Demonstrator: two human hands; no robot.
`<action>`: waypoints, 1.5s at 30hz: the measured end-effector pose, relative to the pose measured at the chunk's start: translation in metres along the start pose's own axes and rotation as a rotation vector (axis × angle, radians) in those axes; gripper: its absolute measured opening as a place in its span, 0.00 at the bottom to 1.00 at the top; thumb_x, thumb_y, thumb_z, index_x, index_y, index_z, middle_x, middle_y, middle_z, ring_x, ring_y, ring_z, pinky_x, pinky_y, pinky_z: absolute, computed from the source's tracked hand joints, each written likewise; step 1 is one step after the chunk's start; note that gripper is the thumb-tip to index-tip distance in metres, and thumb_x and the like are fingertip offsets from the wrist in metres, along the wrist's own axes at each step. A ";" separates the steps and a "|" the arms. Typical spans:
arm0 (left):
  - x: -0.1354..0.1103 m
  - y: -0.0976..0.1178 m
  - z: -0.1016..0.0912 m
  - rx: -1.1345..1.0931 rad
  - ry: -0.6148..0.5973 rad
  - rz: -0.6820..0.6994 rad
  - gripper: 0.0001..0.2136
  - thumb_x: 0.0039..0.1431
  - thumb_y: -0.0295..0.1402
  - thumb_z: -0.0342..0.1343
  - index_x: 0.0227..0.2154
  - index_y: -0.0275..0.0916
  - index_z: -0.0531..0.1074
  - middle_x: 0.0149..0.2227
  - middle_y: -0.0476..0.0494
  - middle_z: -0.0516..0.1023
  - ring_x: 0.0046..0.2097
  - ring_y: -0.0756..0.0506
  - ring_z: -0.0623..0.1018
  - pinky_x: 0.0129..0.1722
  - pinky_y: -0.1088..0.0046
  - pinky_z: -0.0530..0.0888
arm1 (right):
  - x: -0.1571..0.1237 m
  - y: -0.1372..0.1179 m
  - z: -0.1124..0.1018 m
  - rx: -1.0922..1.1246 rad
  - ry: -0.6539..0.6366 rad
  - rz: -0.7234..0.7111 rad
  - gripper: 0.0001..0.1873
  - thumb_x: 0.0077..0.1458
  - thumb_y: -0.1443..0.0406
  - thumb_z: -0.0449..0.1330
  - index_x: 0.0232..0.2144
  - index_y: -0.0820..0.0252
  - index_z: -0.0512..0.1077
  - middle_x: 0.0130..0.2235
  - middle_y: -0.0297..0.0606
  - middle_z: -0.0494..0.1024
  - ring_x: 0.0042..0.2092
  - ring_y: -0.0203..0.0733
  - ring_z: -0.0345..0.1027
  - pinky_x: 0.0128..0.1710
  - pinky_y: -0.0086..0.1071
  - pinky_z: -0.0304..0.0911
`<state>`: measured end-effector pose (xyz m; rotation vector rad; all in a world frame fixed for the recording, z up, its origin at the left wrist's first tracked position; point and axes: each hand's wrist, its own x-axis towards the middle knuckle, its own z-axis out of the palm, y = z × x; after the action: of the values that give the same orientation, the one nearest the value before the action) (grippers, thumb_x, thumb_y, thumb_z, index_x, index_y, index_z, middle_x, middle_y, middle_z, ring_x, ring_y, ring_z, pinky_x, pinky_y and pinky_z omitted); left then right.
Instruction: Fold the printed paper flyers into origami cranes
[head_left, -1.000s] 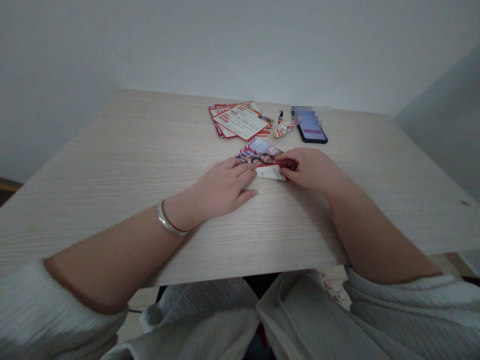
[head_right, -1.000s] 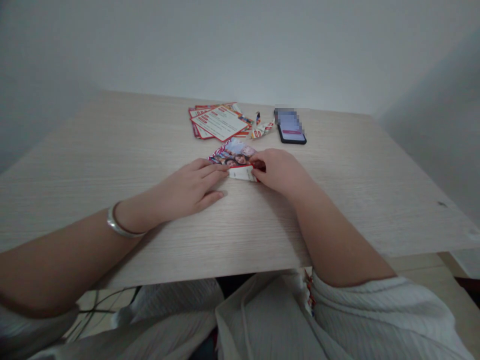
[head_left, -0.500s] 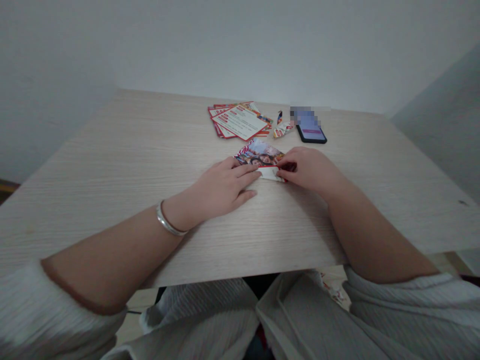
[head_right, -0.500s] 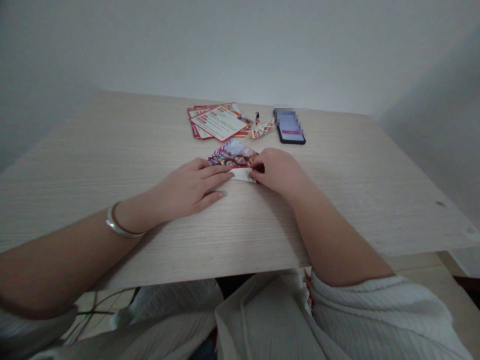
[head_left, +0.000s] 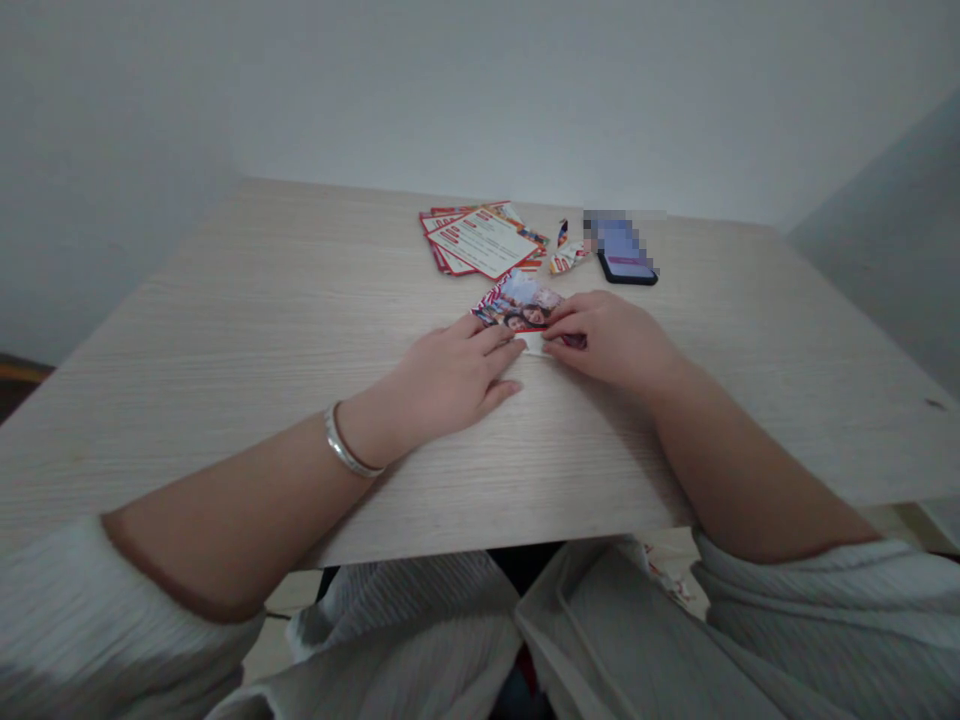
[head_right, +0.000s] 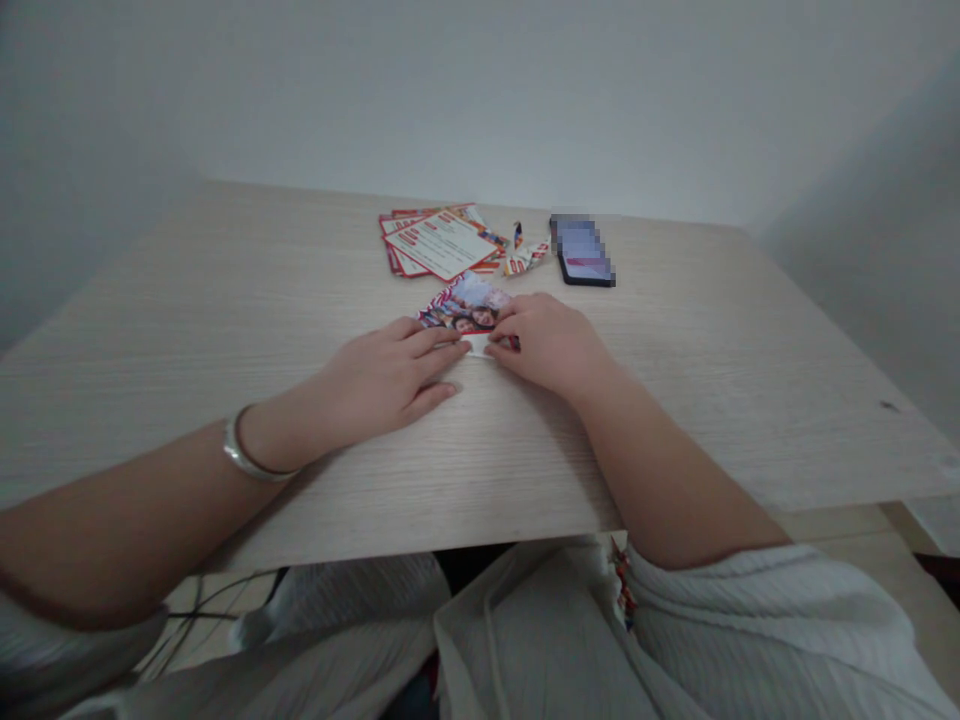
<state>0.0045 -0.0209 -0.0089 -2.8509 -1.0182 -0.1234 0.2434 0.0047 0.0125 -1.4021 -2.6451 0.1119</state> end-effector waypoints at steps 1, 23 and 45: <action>0.000 0.000 0.000 0.000 0.003 0.001 0.25 0.76 0.44 0.44 0.65 0.32 0.69 0.65 0.31 0.73 0.62 0.34 0.73 0.62 0.54 0.70 | 0.001 -0.003 0.000 0.004 -0.012 -0.045 0.13 0.66 0.62 0.61 0.44 0.58 0.85 0.51 0.45 0.84 0.55 0.51 0.74 0.57 0.41 0.64; -0.016 -0.008 -0.021 -0.018 -0.047 -0.078 0.19 0.76 0.41 0.45 0.45 0.33 0.77 0.47 0.33 0.78 0.48 0.37 0.78 0.50 0.58 0.76 | 0.000 -0.027 -0.004 -0.121 -0.064 -0.179 0.18 0.68 0.67 0.55 0.49 0.52 0.84 0.52 0.45 0.83 0.51 0.49 0.74 0.49 0.40 0.63; -0.015 0.007 -0.043 0.140 -0.225 -0.296 0.24 0.77 0.41 0.40 0.48 0.32 0.79 0.49 0.29 0.80 0.49 0.33 0.80 0.45 0.59 0.73 | -0.001 -0.029 0.001 -0.144 -0.072 -0.187 0.21 0.68 0.66 0.55 0.58 0.50 0.80 0.52 0.46 0.79 0.51 0.49 0.71 0.49 0.39 0.62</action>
<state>-0.0046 -0.0417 0.0312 -2.6151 -1.4268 0.2410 0.2199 -0.0123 0.0157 -1.2009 -2.8799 -0.0515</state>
